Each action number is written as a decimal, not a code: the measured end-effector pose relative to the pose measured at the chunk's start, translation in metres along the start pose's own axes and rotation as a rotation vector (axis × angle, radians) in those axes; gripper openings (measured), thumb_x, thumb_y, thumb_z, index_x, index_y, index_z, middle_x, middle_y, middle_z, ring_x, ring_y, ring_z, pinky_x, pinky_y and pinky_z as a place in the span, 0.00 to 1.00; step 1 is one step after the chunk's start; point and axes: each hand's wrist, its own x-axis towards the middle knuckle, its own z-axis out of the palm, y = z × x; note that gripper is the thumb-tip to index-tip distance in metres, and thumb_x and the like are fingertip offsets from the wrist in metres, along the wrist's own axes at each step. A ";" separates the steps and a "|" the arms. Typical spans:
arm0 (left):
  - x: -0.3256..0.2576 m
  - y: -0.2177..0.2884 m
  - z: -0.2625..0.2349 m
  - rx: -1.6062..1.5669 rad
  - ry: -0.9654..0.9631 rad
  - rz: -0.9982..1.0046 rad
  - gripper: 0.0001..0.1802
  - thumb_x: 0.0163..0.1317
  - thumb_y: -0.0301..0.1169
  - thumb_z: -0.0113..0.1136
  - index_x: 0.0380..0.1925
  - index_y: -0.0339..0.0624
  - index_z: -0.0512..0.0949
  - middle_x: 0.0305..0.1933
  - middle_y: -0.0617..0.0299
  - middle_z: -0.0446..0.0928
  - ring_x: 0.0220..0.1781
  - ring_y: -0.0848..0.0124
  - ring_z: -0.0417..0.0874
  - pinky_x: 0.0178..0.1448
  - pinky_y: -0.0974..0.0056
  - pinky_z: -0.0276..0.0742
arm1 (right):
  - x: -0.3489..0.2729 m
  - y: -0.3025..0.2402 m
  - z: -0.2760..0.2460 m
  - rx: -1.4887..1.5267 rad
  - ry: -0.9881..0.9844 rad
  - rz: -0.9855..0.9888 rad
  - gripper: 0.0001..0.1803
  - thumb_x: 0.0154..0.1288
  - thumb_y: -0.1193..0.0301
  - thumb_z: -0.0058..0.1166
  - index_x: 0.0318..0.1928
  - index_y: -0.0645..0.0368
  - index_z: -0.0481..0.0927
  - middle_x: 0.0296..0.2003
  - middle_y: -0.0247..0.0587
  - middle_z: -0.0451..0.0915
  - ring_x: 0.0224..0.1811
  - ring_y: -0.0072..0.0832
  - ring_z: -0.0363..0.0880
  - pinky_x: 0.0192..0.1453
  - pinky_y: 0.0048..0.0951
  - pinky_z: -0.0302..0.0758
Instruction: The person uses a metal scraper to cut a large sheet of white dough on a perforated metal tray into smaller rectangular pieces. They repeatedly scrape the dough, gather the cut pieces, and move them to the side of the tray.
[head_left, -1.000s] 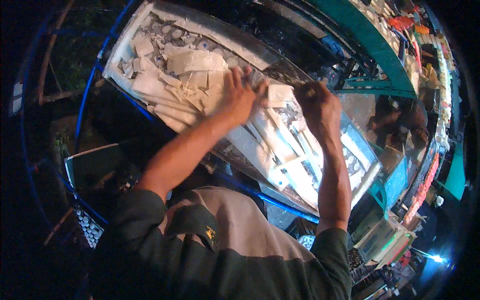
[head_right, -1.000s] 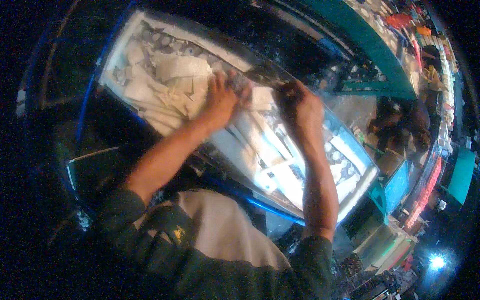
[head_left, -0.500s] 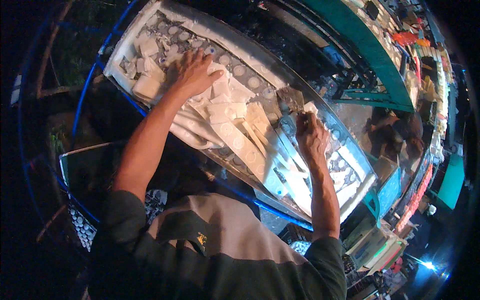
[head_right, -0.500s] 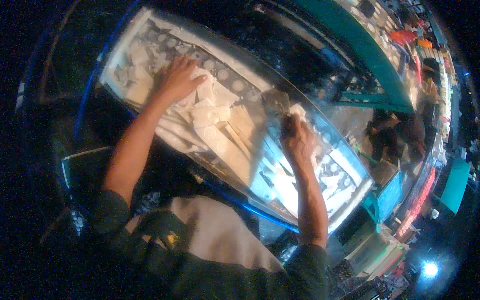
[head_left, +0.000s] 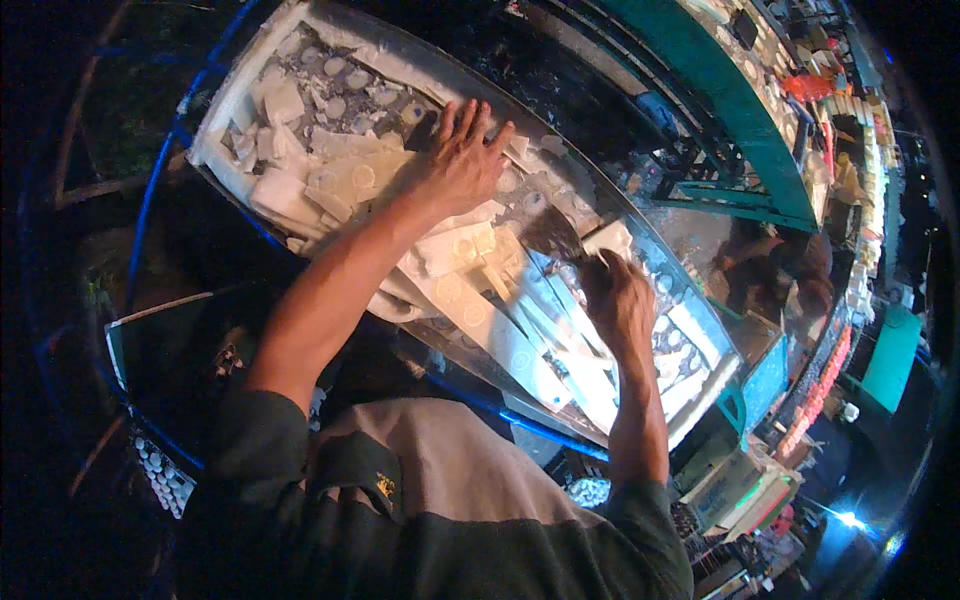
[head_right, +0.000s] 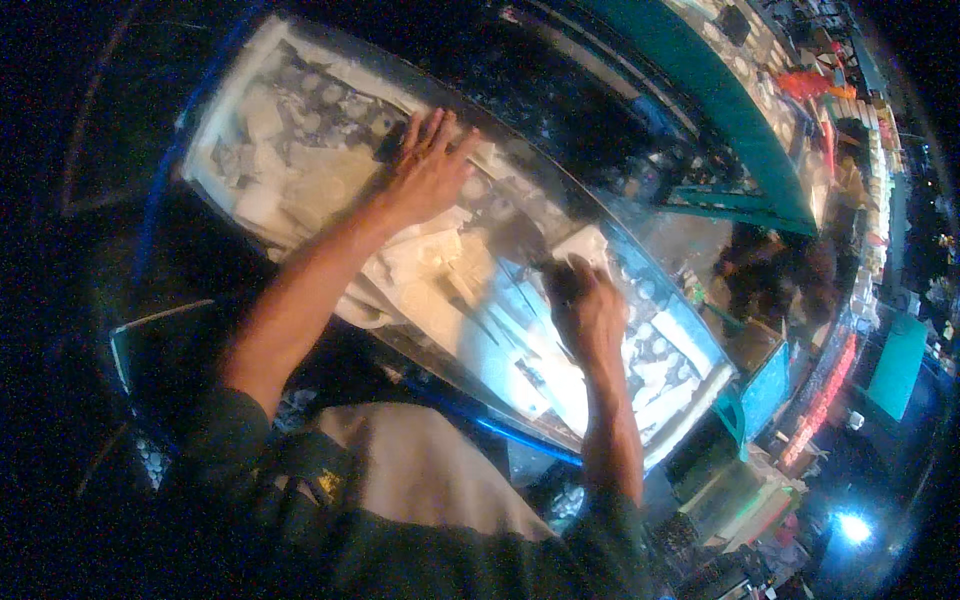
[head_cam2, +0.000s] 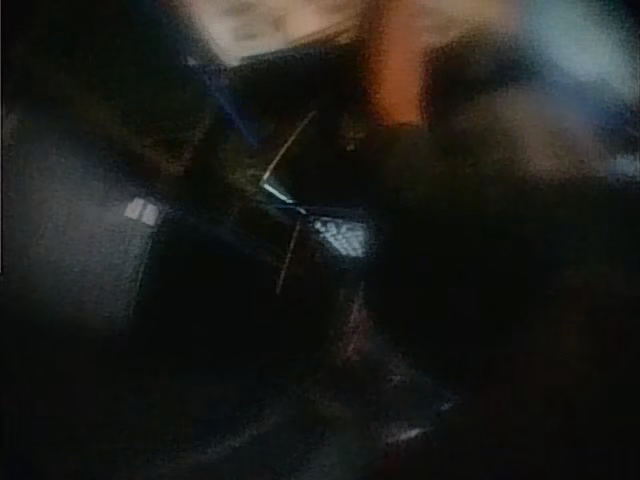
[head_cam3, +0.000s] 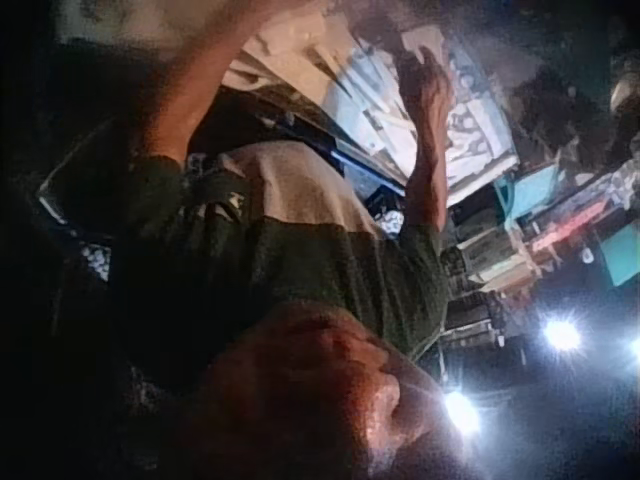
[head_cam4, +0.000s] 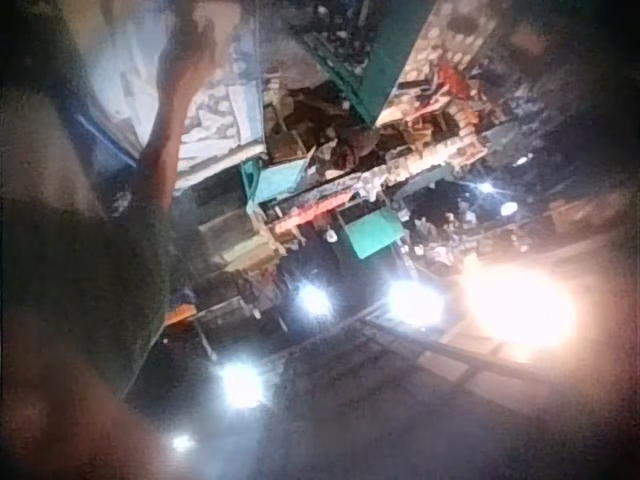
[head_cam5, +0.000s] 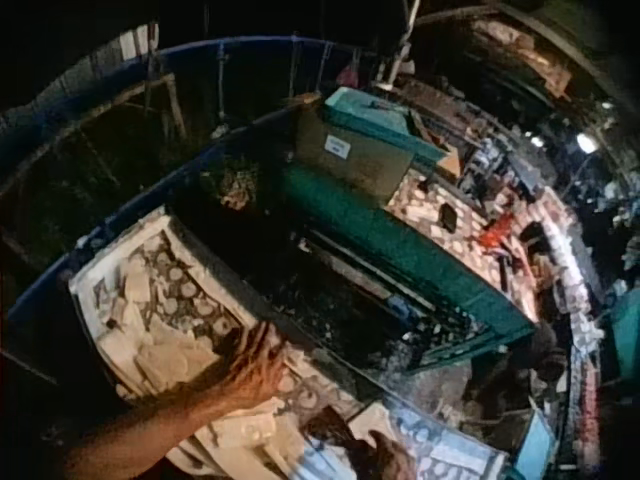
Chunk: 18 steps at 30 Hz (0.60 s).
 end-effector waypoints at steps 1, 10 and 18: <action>-0.005 0.005 0.003 -0.008 0.025 -0.037 0.30 0.75 0.46 0.51 0.71 0.41 0.70 0.80 0.36 0.54 0.81 0.40 0.56 0.83 0.34 0.44 | -0.017 0.004 -0.003 0.038 0.064 0.084 0.21 0.67 0.59 0.65 0.57 0.53 0.84 0.37 0.51 0.87 0.36 0.49 0.87 0.42 0.46 0.81; -0.007 0.033 0.010 -0.129 0.036 0.082 0.32 0.75 0.45 0.51 0.73 0.42 0.67 0.79 0.46 0.62 0.82 0.42 0.56 0.83 0.34 0.41 | -0.024 -0.003 0.025 -0.153 0.216 -0.091 0.19 0.70 0.64 0.62 0.58 0.55 0.81 0.30 0.49 0.82 0.26 0.46 0.84 0.27 0.45 0.78; -0.006 0.038 0.010 -0.125 0.061 0.107 0.29 0.77 0.45 0.48 0.72 0.42 0.69 0.76 0.46 0.67 0.80 0.41 0.60 0.81 0.33 0.46 | 0.027 0.016 0.047 -0.156 0.352 -0.276 0.18 0.69 0.60 0.64 0.54 0.57 0.83 0.25 0.50 0.81 0.20 0.47 0.81 0.21 0.44 0.76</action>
